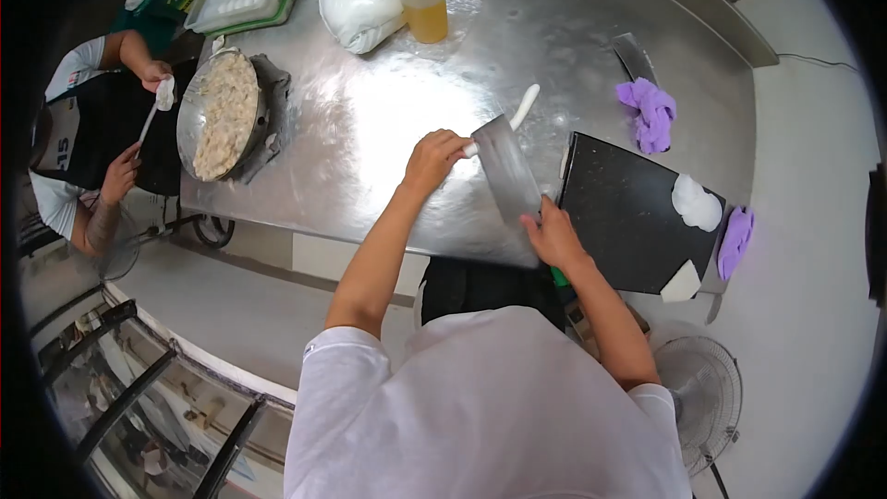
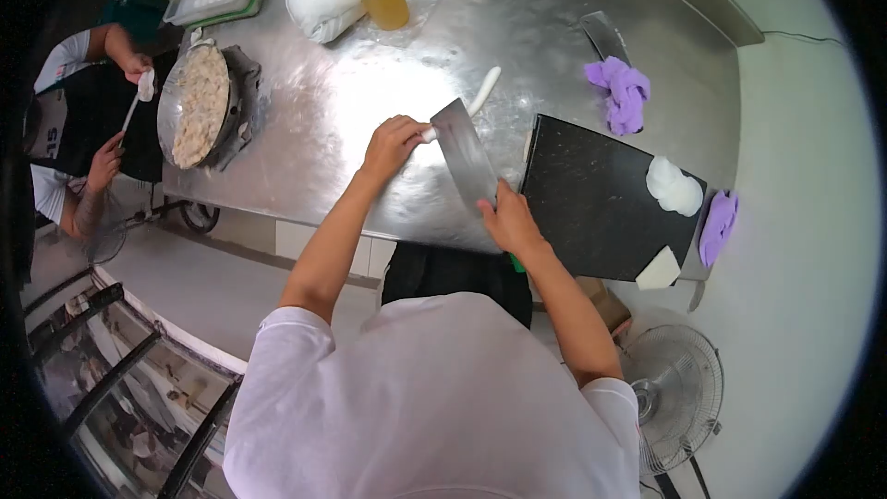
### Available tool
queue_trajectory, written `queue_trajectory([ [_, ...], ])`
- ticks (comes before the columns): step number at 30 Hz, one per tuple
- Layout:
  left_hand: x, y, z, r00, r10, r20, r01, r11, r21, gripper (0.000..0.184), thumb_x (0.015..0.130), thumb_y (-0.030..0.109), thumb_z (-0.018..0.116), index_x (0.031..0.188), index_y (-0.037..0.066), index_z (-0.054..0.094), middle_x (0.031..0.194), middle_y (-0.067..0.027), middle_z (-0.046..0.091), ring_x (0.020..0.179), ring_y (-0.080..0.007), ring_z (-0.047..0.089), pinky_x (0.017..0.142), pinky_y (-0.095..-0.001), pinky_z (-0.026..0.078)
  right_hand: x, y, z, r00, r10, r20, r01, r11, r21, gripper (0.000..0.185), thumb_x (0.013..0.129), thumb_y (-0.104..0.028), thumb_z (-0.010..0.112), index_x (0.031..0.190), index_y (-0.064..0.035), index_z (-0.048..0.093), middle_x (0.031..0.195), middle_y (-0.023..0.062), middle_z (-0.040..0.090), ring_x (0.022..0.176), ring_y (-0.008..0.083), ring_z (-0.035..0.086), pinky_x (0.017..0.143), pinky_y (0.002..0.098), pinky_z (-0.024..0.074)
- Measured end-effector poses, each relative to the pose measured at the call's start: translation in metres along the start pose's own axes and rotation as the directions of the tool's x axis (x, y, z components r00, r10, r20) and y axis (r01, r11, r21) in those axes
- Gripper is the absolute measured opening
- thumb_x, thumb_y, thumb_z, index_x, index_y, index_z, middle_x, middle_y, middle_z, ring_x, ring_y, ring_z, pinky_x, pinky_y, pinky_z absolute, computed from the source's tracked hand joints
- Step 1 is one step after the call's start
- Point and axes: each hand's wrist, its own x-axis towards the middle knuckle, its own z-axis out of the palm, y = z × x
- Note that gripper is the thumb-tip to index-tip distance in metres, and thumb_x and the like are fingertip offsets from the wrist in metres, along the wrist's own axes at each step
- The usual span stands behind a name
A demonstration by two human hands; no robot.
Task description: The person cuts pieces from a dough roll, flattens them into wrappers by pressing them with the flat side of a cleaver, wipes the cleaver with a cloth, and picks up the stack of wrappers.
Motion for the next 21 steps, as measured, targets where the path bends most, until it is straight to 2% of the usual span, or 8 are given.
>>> queue_trajectory([
  [6, 0.003, -0.002, -0.002, 1.000, 0.006, 0.001, -0.006, 1.000, 0.009, 0.016, 0.079, 0.006, 0.077, 0.094, 0.006, 0.073, 0.087, -0.0064, 0.063, 0.084, -0.0260, 0.063, 0.072, -0.0383, 0.051, 0.000, -0.005, 0.038, 0.996, 0.094, -0.002, -0.094, 0.994, 0.056, 0.033, 0.094, -0.019, 0.067, 0.109, 0.0070, 0.052, 0.088, 0.0321, 0.066, 0.088, 0.0530, 0.065, 0.077, 0.0561, 0.0519],
  [8, 0.003, 0.003, -0.002, 1.000, 0.005, 0.016, -0.006, 1.000, 0.030, 0.016, 0.080, 0.004, 0.076, 0.096, 0.004, 0.072, 0.090, -0.0077, 0.063, 0.086, -0.0266, 0.063, 0.072, -0.0382, 0.051, 0.007, -0.021, 0.055, 0.976, 0.194, -0.100, -0.208, 0.964, -0.163, 0.037, 0.093, -0.022, 0.069, 0.109, 0.0064, 0.052, 0.085, 0.0322, 0.066, 0.084, 0.0534, 0.065, 0.074, 0.0555, 0.0522],
  [10, 0.006, 0.011, -0.001, 0.968, -0.240, -0.072, 0.217, 0.946, -0.240, 0.016, 0.084, -0.002, 0.071, 0.100, 0.002, 0.069, 0.096, -0.0108, 0.063, 0.092, -0.0280, 0.063, 0.072, -0.0381, 0.052, 0.023, -0.038, 0.047, 0.979, 0.162, -0.120, -0.179, 0.973, -0.147, 0.037, 0.092, -0.022, 0.070, 0.109, 0.0052, 0.052, 0.086, 0.0314, 0.067, 0.083, 0.0529, 0.066, 0.072, 0.0560, 0.0523],
  [12, 0.009, 0.014, -0.002, 0.951, -0.267, -0.155, 0.208, 0.926, -0.315, 0.014, 0.087, -0.006, 0.066, 0.100, -0.001, 0.066, 0.100, -0.0144, 0.067, 0.091, -0.0258, 0.068, 0.077, -0.0346, 0.054, 0.018, -0.039, 0.036, 0.981, 0.133, -0.144, -0.152, 0.979, -0.132, 0.037, 0.092, -0.023, 0.071, 0.109, 0.0040, 0.053, 0.086, 0.0306, 0.068, 0.082, 0.0524, 0.066, 0.071, 0.0565, 0.0523],
  [14, 0.015, 0.029, -0.018, 0.904, -0.424, -0.055, 0.364, 0.830, -0.423, 0.011, 0.089, -0.007, 0.063, 0.099, -0.002, 0.065, 0.094, -0.0145, 0.071, 0.084, -0.0226, 0.071, 0.079, -0.0319, 0.055, -0.005, -0.026, 0.025, 0.937, 0.117, -0.329, -0.084, 0.990, 0.113, 0.033, 0.092, -0.020, 0.070, 0.112, 0.0020, 0.056, 0.091, 0.0296, 0.070, 0.087, 0.0491, 0.069, 0.074, 0.0531, 0.0548],
  [17, 0.026, 0.054, -0.011, 0.936, -0.351, -0.008, 0.310, 0.838, -0.448, 0.014, 0.091, -0.007, 0.061, 0.103, -0.003, 0.066, 0.089, -0.0131, 0.074, 0.082, -0.0203, 0.072, 0.079, -0.0305, 0.055, -0.053, -0.001, -0.005, 0.845, 0.280, -0.455, -0.131, 0.934, 0.331, 0.032, 0.093, -0.016, 0.071, 0.116, 0.0028, 0.059, 0.104, 0.0262, 0.073, 0.103, 0.0384, 0.072, 0.085, 0.0416, 0.0556],
  [19, 0.036, 0.084, 0.011, 0.962, -0.210, 0.176, 0.270, 0.833, -0.482, 0.017, 0.090, -0.007, 0.062, 0.105, -0.001, 0.068, 0.091, -0.0140, 0.074, 0.083, -0.0205, 0.072, 0.079, -0.0313, 0.055, -0.093, 0.029, -0.016, 0.753, 0.427, -0.502, -0.216, 0.880, 0.424, 0.029, 0.093, -0.017, 0.072, 0.111, 0.0028, 0.061, 0.101, 0.0215, 0.074, 0.096, 0.0327, 0.074, 0.081, 0.0391, 0.0549],
  [21, 0.044, 0.123, 0.048, 0.945, 0.068, 0.321, 0.117, 0.844, -0.523, 0.017, 0.085, -0.006, 0.065, 0.100, 0.002, 0.068, 0.091, -0.0138, 0.070, 0.086, -0.0290, 0.068, 0.080, -0.0358, 0.054, -0.139, 0.060, -0.022, 0.644, 0.506, -0.573, -0.313, 0.859, 0.406, 0.028, 0.094, -0.018, 0.072, 0.109, 0.0026, 0.061, 0.090, 0.0162, 0.073, 0.083, 0.0262, 0.070, 0.076, 0.0383, 0.0534],
])
